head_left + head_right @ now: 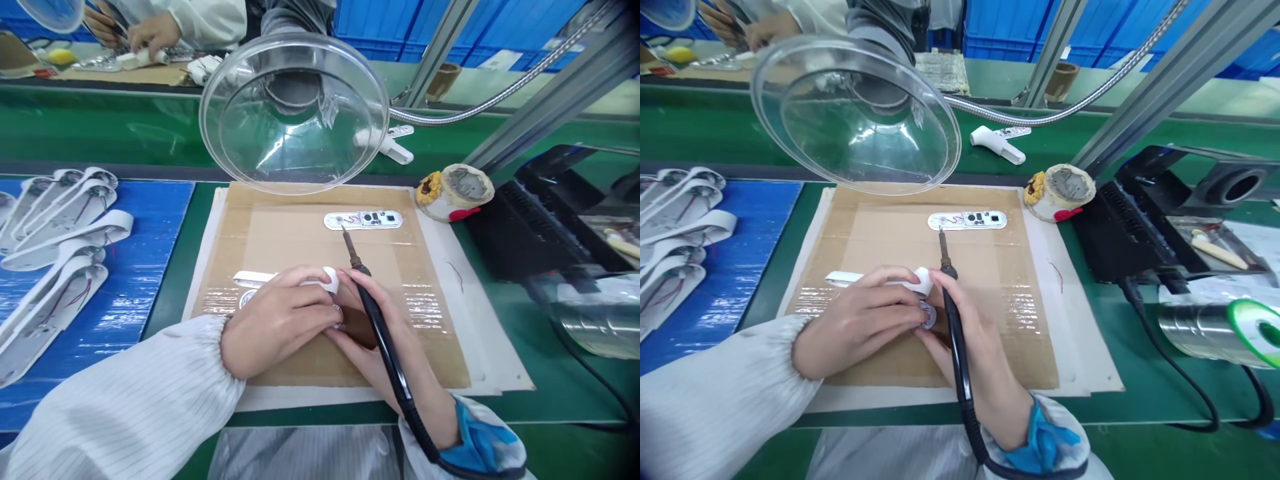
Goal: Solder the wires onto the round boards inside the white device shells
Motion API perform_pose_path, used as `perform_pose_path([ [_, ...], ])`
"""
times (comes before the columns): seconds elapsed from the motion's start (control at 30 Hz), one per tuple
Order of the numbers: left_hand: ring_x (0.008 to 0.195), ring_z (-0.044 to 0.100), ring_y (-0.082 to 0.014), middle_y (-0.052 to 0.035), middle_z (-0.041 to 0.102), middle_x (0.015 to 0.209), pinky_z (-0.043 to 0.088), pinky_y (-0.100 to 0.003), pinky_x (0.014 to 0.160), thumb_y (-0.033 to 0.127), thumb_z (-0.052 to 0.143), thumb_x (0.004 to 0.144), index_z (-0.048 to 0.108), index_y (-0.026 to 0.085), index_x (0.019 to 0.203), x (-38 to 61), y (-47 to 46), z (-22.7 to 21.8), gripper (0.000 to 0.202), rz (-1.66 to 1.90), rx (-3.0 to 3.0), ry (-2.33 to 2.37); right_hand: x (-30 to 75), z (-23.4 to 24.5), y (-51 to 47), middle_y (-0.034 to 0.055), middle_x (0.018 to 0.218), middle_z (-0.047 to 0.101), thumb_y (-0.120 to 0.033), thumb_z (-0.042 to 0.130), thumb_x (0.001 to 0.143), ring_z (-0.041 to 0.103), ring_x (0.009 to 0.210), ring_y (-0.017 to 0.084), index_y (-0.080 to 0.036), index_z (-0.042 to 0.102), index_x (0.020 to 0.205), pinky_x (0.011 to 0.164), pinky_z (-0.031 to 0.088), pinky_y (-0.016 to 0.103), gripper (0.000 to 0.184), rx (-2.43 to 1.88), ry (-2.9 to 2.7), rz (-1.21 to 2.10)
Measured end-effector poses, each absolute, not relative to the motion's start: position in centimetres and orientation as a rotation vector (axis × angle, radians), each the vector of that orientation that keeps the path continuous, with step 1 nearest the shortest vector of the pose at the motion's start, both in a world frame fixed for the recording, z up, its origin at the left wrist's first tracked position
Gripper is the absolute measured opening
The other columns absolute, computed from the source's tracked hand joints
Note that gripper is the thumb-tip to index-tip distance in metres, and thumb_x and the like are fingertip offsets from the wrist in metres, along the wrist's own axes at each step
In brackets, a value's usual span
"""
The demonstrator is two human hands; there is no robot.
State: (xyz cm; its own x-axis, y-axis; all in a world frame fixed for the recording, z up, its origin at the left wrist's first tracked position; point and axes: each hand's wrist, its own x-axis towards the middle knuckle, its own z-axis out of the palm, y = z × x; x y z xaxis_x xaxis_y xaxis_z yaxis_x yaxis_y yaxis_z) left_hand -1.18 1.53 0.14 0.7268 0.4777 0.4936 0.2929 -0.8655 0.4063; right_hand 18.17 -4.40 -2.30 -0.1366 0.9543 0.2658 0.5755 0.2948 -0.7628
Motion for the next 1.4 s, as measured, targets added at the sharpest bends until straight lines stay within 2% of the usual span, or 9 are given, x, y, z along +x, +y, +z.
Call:
perform_pose_path([
  [0.23,0.098,0.059,-0.0157,-0.0021,0.07,0.084,0.046,-0.033,0.102,0.012,0.062,0.092,0.068,0.013,0.093,-0.8,1.0,-0.7,0.006,0.932,2.47,0.752,18.2,-1.9,-5.3,0.0046,0.136,0.06,-0.018,0.084,0.076,0.068,0.106,0.017,-0.029,0.04,0.143,0.099,0.057,0.029,0.081,-1.271,-1.543,0.662],
  [0.4,0.088,0.06,-0.013,-0.0013,0.07,0.082,0.044,-0.035,0.105,0.009,0.063,0.091,0.066,0.013,0.09,-0.7,0.9,-0.7,0.005,0.928,2.41,0.765,17.3,-1.6,-5.5,0.0035,0.13,0.065,-0.011,0.076,0.083,0.072,0.094,0.015,-0.031,0.049,0.136,0.091,0.061,0.028,0.063,-1.256,-1.401,0.711],
  [0.6,0.101,0.059,-0.0152,0.001,0.072,0.083,0.042,-0.032,0.104,0.013,0.066,0.09,0.068,0.016,0.089,-1.0,0.9,-0.3,0.004,0.944,2.349,0.774,16.9,-1.6,-4.8,0.0058,0.129,0.065,-0.014,0.072,0.086,0.074,0.084,0.015,-0.033,0.05,0.133,0.078,0.064,0.027,0.055,-1.273,-1.176,0.913],
  [0.73,0.116,0.052,-0.0167,0.0043,0.073,0.095,0.023,-0.04,0.118,0.015,0.063,0.093,0.069,0.022,0.096,-1.6,0.6,-0.2,0.009,0.86,2.407,0.829,17.6,-1.3,-4.8,0.0053,0.121,0.07,-0.018,0.071,0.088,0.073,0.085,0.016,-0.03,0.054,0.13,0.078,0.063,0.027,0.047,-1.321,-1.175,0.817],
  [0.87,0.12,0.051,-0.0184,0.0036,0.073,0.096,0.014,-0.045,0.122,0.013,0.061,0.093,0.069,0.021,0.096,-1.9,0.2,-0.6,0.012,0.821,2.522,0.81,19.6,-0.8,-5.3,-0.0012,0.087,0.075,-0.032,0.059,0.097,0.072,0.08,0.015,-0.031,0.062,0.127,0.083,0.059,0.032,0.03,-1.455,-1.293,0.584],
  [1.0,0.121,0.052,-0.0185,0.003,0.071,0.09,0.012,-0.046,0.123,0.006,0.059,0.092,0.067,0.019,0.094,-1.7,0.2,-1.0,0.016,0.813,2.615,0.792,21.4,-1.0,-5.2,0.0027,0.102,0.071,-0.036,0.065,0.092,0.066,0.072,0.015,-0.029,0.065,0.125,0.071,0.055,0.032,0.034,-1.549,-1.268,0.342],
  [1.17,0.12,0.05,-0.0221,-0.0052,0.066,0.105,0.025,-0.05,0.119,0.013,0.063,0.091,0.068,0.018,0.088,-1.5,-0.1,-0.9,0.008,0.894,2.597,0.873,22.0,-1.8,-4.7,0.0032,0.078,0.069,-0.047,0.066,0.089,0.051,0.048,0.012,-0.022,0.075,0.087,0.045,0.039,0.028,0.027,-1.396,-1.017,0.15],
  [1.27,0.129,0.043,-0.0259,-0.0095,0.056,0.126,0.021,-0.055,0.119,0.015,0.063,0.09,0.068,0.018,0.085,-1.4,-0.6,-0.6,0.008,0.809,2.537,1.004,21.9,-2.0,-4.9,0.0025,0.07,0.066,-0.038,0.064,0.089,0.049,0.046,0.012,-0.02,0.073,0.078,0.038,0.033,0.026,0.024,-1.277,-1.043,0.29],
  [1.4,0.135,0.038,-0.025,-0.0065,0.053,0.132,0.014,-0.056,0.12,0.016,0.06,0.091,0.066,0.021,0.083,-1.3,-1.0,-0.4,0.011,0.741,2.443,1.087,21.8,-1.8,-5.6,0.0016,0.066,0.063,-0.026,0.063,0.087,0.05,0.046,0.012,-0.021,0.071,0.074,0.033,0.03,0.024,0.017,-1.25,-1.171,0.394],
])
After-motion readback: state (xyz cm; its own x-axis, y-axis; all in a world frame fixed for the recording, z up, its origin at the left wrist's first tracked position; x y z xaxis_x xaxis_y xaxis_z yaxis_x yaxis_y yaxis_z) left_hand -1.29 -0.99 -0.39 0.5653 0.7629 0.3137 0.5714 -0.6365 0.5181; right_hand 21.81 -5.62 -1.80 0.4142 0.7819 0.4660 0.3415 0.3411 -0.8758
